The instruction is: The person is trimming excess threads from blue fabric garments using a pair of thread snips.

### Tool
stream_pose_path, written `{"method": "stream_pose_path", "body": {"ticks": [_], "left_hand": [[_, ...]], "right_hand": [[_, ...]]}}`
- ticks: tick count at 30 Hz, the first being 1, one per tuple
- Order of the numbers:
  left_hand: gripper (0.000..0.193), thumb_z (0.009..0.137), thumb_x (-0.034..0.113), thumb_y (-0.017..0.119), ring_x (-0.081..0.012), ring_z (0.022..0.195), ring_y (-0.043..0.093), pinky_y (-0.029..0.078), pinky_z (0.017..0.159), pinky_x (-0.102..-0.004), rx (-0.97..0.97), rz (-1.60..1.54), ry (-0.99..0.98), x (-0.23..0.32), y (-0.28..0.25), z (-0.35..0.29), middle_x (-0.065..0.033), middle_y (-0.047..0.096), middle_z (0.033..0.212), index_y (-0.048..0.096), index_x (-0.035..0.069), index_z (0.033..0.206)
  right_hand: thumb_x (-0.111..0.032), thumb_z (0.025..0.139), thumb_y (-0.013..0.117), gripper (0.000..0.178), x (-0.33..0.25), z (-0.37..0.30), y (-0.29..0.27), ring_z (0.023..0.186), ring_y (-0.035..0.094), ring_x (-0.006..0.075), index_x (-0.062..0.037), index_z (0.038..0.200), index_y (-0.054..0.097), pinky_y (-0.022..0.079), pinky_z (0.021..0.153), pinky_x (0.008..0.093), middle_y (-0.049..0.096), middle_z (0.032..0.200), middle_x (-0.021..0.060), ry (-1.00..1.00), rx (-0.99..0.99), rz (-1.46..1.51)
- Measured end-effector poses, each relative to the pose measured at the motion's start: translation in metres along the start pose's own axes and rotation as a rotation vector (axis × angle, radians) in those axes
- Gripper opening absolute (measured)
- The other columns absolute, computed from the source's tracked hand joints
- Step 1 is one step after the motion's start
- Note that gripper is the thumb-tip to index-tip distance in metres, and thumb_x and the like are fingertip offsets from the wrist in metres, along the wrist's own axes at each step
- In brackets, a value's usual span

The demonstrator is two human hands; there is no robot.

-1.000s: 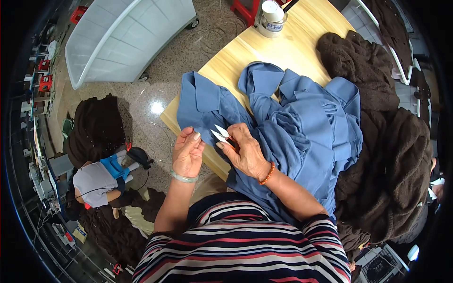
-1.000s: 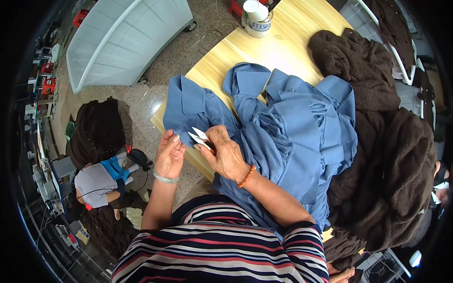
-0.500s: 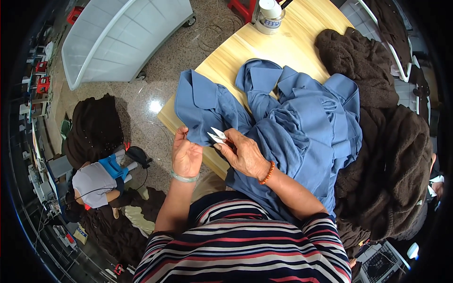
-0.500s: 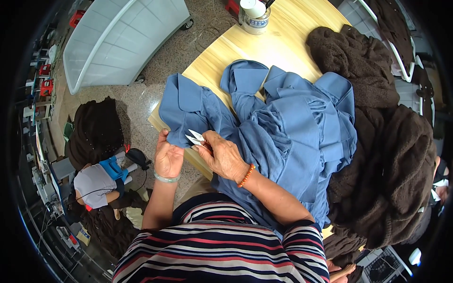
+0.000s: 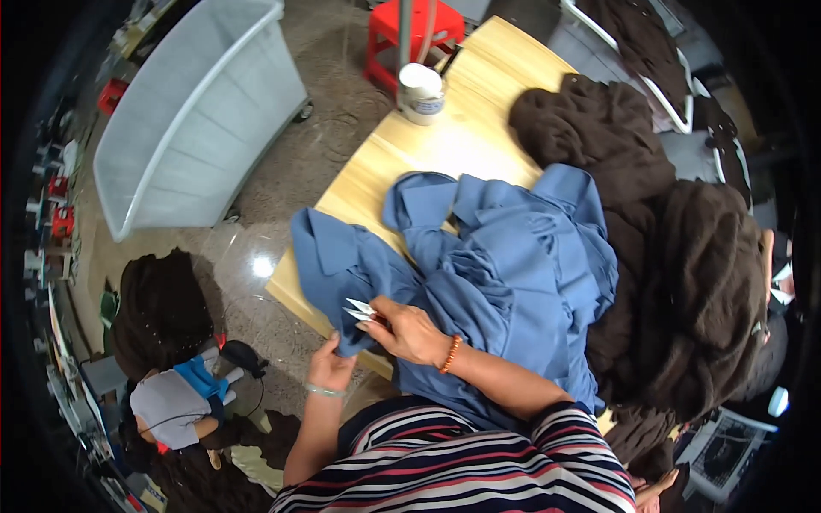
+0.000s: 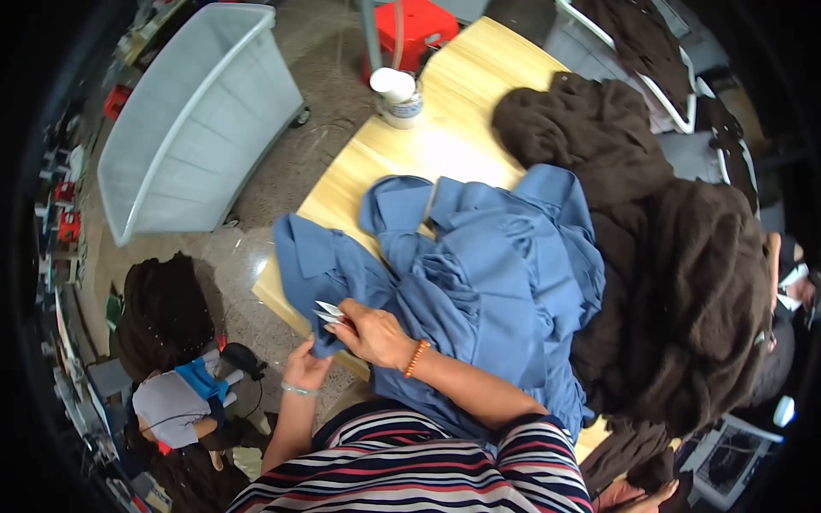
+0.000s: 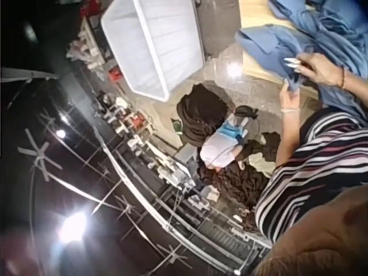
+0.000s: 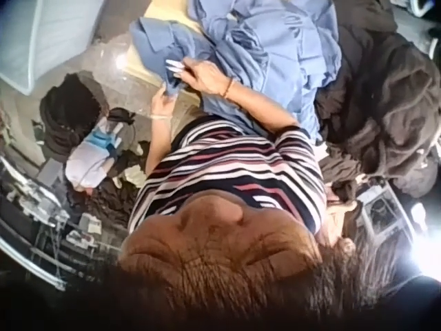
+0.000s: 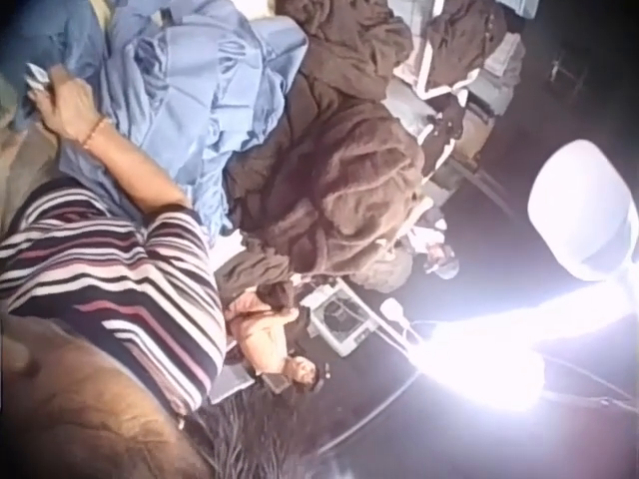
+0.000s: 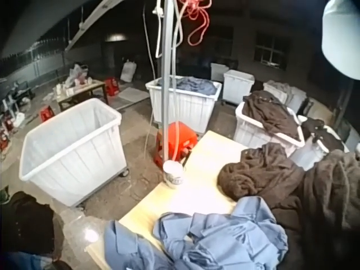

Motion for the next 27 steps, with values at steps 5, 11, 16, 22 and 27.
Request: {"method": "stream_pose_path", "body": {"ticks": [5,11,16,22,27], "left_hand": [[0.022,0.088,-0.003,0.057,-0.0206,0.1,0.061,0.049,0.089,-0.0338,0.003,0.088,0.44,0.069,0.059,-0.031,-0.0098,0.064,0.108,0.061,0.005,0.108],[0.021,0.088,-0.004,0.057,-0.0173,0.092,0.063,0.051,0.084,-0.0299,-0.104,0.243,0.596,0.08,0.117,-0.051,-0.0098,0.064,0.101,0.061,0.001,0.108],[0.023,0.088,-0.004,0.058,-0.0167,0.092,0.062,0.05,0.084,-0.028,-0.106,0.288,0.638,0.073,0.125,-0.062,-0.0106,0.064,0.101,0.059,-0.002,0.11],[0.028,0.088,-0.004,0.058,-0.015,0.094,0.062,0.05,0.083,-0.0253,-0.083,0.392,0.681,0.072,0.137,-0.067,-0.0129,0.064,0.106,0.056,-0.005,0.115],[0.03,0.087,-0.006,0.057,-0.0126,0.09,0.062,0.049,0.083,-0.0243,-0.091,0.512,0.768,0.077,0.145,-0.07,-0.0122,0.066,0.102,0.055,-0.006,0.117]], "right_hand": [[-0.024,0.088,0.063,0.024,-0.009,0.003,-0.017,0.068,0.062,0.035,-0.0025,0.093,0.052,0.048,0.059,0.0406,0.061,0.074,0.0164,-0.007,0.06,-0.055],[-0.024,0.09,0.059,0.025,-0.032,0.005,-0.009,0.068,0.064,0.033,-0.0027,0.101,0.049,0.049,0.058,0.0393,0.063,0.074,0.0145,-0.085,-0.017,-0.094],[-0.024,0.09,0.058,0.026,-0.043,0.011,-0.002,0.068,0.064,0.0347,-0.0024,0.101,0.048,0.049,0.057,0.0411,0.064,0.075,0.0149,-0.067,-0.048,-0.141],[-0.025,0.091,0.057,0.027,-0.04,0.011,-0.004,0.066,0.064,0.0356,-0.0024,0.101,0.047,0.049,0.055,0.0424,0.064,0.075,0.0155,-0.054,-0.023,-0.175],[-0.025,0.092,0.055,0.023,-0.036,0.013,-0.005,0.064,0.062,0.0372,-0.0043,0.099,0.05,0.047,0.053,0.0435,0.061,0.07,0.0165,-0.033,-0.032,-0.163]]}}
Point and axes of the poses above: each hand's wrist, its own z-axis towards the middle knuckle, its own y-axis out of the palm, x = y × z, the point moved 10 cm from there along z, towards the middle knuckle
